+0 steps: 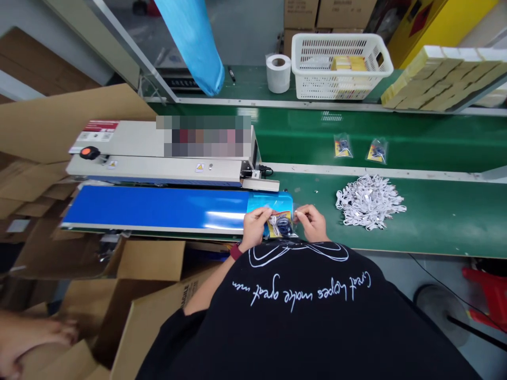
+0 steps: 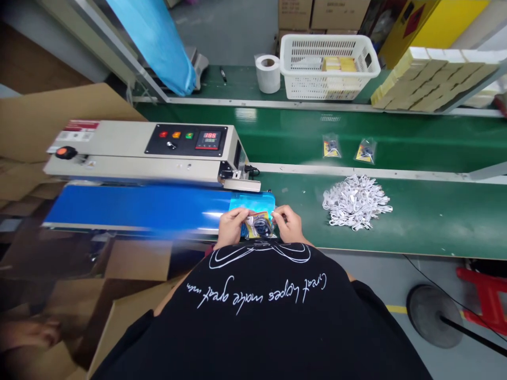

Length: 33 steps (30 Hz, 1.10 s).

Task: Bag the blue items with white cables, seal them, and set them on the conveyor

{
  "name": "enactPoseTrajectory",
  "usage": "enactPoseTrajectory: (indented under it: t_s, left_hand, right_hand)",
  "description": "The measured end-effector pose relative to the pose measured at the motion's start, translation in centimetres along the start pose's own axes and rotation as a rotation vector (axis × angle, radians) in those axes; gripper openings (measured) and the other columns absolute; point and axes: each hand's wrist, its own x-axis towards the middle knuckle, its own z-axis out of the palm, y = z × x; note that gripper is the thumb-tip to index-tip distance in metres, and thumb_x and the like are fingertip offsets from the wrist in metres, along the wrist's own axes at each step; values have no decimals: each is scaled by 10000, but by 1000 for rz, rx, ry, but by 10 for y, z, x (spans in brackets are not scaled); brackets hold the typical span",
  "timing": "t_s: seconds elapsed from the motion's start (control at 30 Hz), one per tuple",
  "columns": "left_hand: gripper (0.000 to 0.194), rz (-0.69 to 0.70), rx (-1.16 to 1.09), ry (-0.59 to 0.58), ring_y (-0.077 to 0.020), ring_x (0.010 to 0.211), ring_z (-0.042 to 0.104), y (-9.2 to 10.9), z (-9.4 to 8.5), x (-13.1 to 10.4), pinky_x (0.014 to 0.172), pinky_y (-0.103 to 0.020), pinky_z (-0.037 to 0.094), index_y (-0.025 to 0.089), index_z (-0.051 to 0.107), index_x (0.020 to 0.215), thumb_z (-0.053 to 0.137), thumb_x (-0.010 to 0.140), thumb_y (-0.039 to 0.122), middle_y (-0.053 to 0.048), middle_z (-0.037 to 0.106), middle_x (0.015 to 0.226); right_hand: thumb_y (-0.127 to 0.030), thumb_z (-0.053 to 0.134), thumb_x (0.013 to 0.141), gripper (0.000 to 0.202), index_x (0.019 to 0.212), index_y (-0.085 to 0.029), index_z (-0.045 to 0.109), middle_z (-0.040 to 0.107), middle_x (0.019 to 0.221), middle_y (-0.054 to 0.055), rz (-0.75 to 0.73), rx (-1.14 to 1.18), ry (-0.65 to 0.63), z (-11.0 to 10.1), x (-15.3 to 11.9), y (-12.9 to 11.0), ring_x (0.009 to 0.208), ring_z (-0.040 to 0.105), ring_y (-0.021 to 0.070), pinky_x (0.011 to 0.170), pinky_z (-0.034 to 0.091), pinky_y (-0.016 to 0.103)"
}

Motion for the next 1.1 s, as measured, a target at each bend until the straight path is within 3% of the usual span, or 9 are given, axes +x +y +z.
enactPoseTrajectory:
  t_s: [0.1,0.2,0.3,0.4,0.47,0.63,0.8,0.93,1.1]
  left_hand:
    - [171,166,171,151,-163,718,607,1,1,1,700,-266,457,166,728,695,653,753,309,-36,688,728]
    - [187,170,246,118,-141,623,566,4,-2,11,618,-249,431,160,709,631,655,741,301,-18,649,635]
    - [226,43,164,-4,-130,575,541,4,-9,21,551,-236,410,147,709,648,674,726,356,-20,639,619]
    - [299,-61,40,-48,-140,631,575,0,-14,21,582,-238,437,140,721,759,676,728,434,-43,667,717]
    - [355,-137,-35,-65,-149,659,595,-4,-16,16,599,-243,455,139,716,820,655,741,479,-53,673,759]
    - [356,-193,-77,49,-126,597,572,-13,-23,10,563,-222,445,141,677,750,686,707,494,-20,641,677]
    - [353,-248,-146,89,-109,512,520,-13,-33,24,490,-213,393,131,651,716,706,682,479,-15,599,610]
    - [323,-176,-60,127,-83,473,444,-8,-40,39,455,-193,330,130,627,632,697,682,442,7,535,540]
    - [302,-113,28,122,-81,484,440,-2,-47,52,454,-189,322,136,613,596,672,689,418,11,542,549]
  right_hand:
    - [-270,534,859,153,732,-194,578,621,730,3,-106,-92,51,0,-1,1,654,587,132,638,463,266]
    - [-267,530,854,142,745,-200,592,651,771,18,-193,-223,65,-1,1,5,742,611,152,717,468,283]
    - [-325,516,858,172,750,-206,576,638,681,-3,-15,-209,39,0,6,9,646,610,143,663,477,274]
    - [-387,543,826,203,728,-210,520,608,594,-31,248,25,9,7,13,10,520,583,131,556,477,259]
    - [-408,583,786,228,718,-210,493,606,585,-34,346,178,-16,13,16,10,489,573,127,511,471,252]
    - [-432,640,730,283,698,-201,479,584,537,-46,425,322,-56,29,21,10,432,543,107,442,439,220]
    - [-453,637,728,300,696,-193,493,581,537,-47,448,312,-48,45,29,15,395,518,85,397,407,191]
    - [-472,642,710,320,677,-191,492,581,528,-44,467,329,-25,56,39,18,373,503,79,366,387,182]
    - [-471,613,720,327,619,-179,505,572,487,-28,546,268,-114,62,45,18,344,485,80,335,357,179]
